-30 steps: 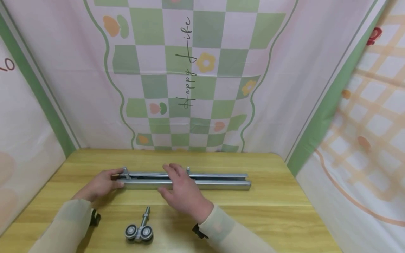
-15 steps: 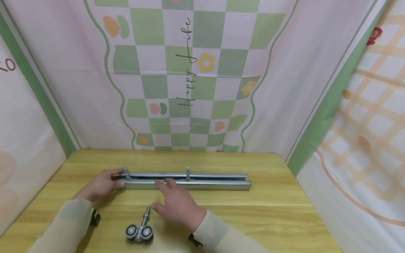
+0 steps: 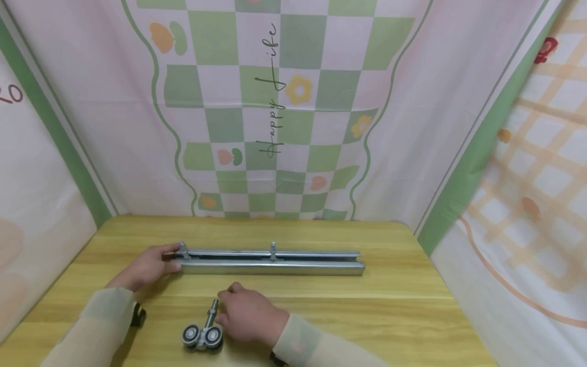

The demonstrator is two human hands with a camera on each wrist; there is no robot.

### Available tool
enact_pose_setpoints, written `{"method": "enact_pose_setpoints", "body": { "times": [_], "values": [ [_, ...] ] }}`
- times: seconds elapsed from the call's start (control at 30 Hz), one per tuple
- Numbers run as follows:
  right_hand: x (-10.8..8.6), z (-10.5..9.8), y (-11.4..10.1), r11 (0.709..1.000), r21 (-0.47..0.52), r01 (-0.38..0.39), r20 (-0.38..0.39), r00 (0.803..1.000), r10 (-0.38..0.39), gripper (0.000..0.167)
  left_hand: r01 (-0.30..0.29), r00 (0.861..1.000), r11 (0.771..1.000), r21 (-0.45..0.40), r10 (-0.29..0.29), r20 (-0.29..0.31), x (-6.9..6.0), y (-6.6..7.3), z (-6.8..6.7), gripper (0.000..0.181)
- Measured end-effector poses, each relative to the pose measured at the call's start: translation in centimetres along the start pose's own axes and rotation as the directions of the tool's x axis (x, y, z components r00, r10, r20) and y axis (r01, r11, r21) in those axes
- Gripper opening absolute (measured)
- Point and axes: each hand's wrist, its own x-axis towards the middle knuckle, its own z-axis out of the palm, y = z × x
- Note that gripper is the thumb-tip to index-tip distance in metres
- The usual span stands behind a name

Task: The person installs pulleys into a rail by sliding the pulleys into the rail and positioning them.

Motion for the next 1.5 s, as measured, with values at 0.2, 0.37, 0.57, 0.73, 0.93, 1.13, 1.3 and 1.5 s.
{"method": "enact_pose_setpoints", "body": {
  "times": [0.2,0.37,0.57,0.73,0.93,1.13,1.3,1.5],
  "values": [
    [0.2,0.0,-0.5,0.999,-0.022,0.037,-0.006,0.999,-0.037,0.03,0.001,1.0,1.0,-0.011,-0.001,0.0,0.1,0.1,0.0,0.072],
    [0.3,0.3,-0.5,0.994,-0.066,0.092,-0.027,0.995,-0.094,0.016,0.008,1.0,1.0,0.005,-0.008,0.0,0.1,0.2,0.0,0.072],
    [0.6,0.1,-0.5,0.991,-0.069,0.118,-0.022,0.993,-0.12,0.016,0.001,1.0,1.0,0.009,-0.001,0.002,0.3,-0.1,-0.1,0.073],
    [1.4,0.1,-0.9,0.995,0.012,0.098,0.033,0.995,-0.098,0.02,0.001,1.0,1.0,0.008,-0.001,0.003,0.3,-0.3,-0.2,0.074],
    [2.7,0.3,-1.2,0.991,0.137,-0.008,0.113,0.994,-0.008,0.022,0.015,1.0,1.0,0.006,-0.015,0.009,0.1,-0.2,-0.2,0.074],
    [3.3,0.7,-1.0,0.969,0.235,-0.072,0.123,0.991,0.044,0.021,0.012,1.0,1.0,0.002,-0.012,0.01,0.1,-0.2,-0.1,0.074],
    [3.4,0.8,-0.9,0.924,0.354,-0.144,0.131,0.986,0.104,0.018,0.019,1.0,1.0,0.007,-0.019,0.008,0.2,-0.2,-0.1,0.074],
    [3.4,1.2,-1.2,0.634,0.697,-0.334,0.193,0.939,0.284,0.033,0.006,1.0,1.0,0.002,-0.006,0.011,0.1,-0.2,0.0,0.074]
  ]
}}
